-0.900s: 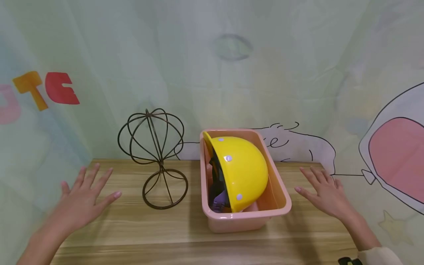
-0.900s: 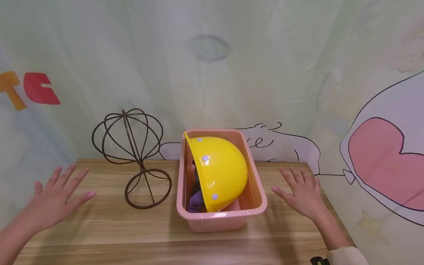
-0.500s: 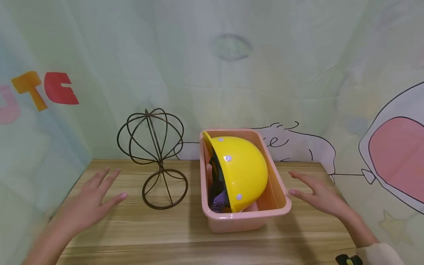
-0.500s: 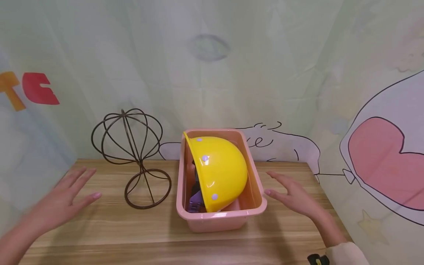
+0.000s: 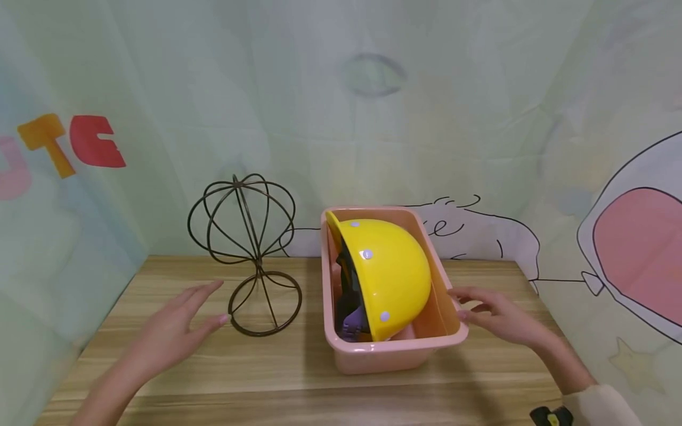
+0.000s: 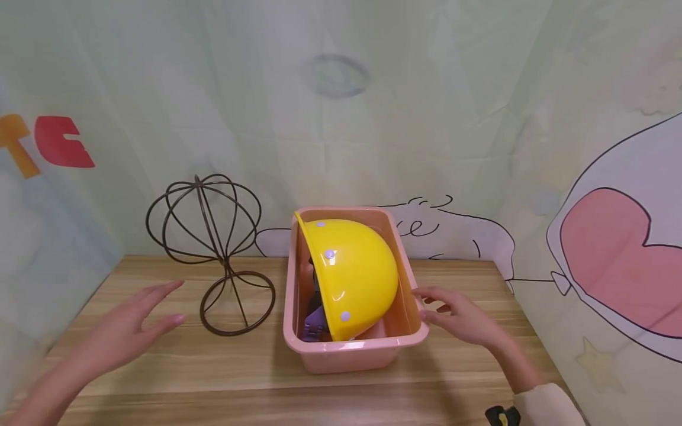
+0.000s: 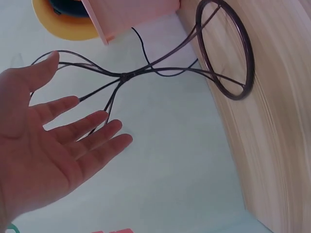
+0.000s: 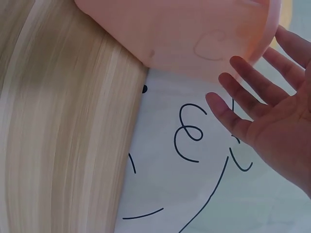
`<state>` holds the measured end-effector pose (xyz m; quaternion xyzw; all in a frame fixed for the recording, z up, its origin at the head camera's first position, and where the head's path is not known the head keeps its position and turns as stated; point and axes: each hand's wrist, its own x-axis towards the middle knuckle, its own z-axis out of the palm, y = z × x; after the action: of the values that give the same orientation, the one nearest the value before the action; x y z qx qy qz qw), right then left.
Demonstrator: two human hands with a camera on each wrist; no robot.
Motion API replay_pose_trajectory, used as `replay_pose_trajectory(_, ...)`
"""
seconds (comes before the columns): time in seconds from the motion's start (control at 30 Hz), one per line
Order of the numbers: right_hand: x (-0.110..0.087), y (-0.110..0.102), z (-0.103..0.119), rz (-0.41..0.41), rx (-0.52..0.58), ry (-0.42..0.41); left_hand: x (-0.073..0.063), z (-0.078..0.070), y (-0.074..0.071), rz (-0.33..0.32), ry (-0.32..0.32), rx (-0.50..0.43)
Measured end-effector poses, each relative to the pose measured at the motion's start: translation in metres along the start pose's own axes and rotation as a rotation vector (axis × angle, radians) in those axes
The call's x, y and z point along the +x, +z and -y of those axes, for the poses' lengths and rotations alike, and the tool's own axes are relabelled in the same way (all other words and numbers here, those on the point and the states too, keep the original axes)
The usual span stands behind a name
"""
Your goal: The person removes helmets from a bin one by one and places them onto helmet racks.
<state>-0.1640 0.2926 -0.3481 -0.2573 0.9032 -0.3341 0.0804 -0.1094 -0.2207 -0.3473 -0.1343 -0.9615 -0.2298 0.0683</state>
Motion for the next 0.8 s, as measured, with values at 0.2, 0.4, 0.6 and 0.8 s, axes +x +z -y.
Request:
replay_pose_trajectory(0.2, 0.0, 0.001, 0.002, 0.016, 0.027, 0.023, 0.006, -0.011, 0.009, -0.011, 0.06, -0.074)
replay_pose_trajectory(0.4, -0.001, 0.001, 0.002, 0.022, 0.03, 0.033, 0.014, -0.025, 0.015, -0.002, 0.084, -0.219)
replay_pose_trajectory(0.6, 0.0, 0.002, 0.0, 0.029, 0.043, 0.049, 0.026, -0.039, 0.02, 0.017, 0.07, -0.354)
replay_pose_trajectory(0.8, 0.001, 0.001, -0.002, 0.032, 0.056, 0.052, 0.041, -0.054, 0.029, 0.012, 0.068, -0.445)
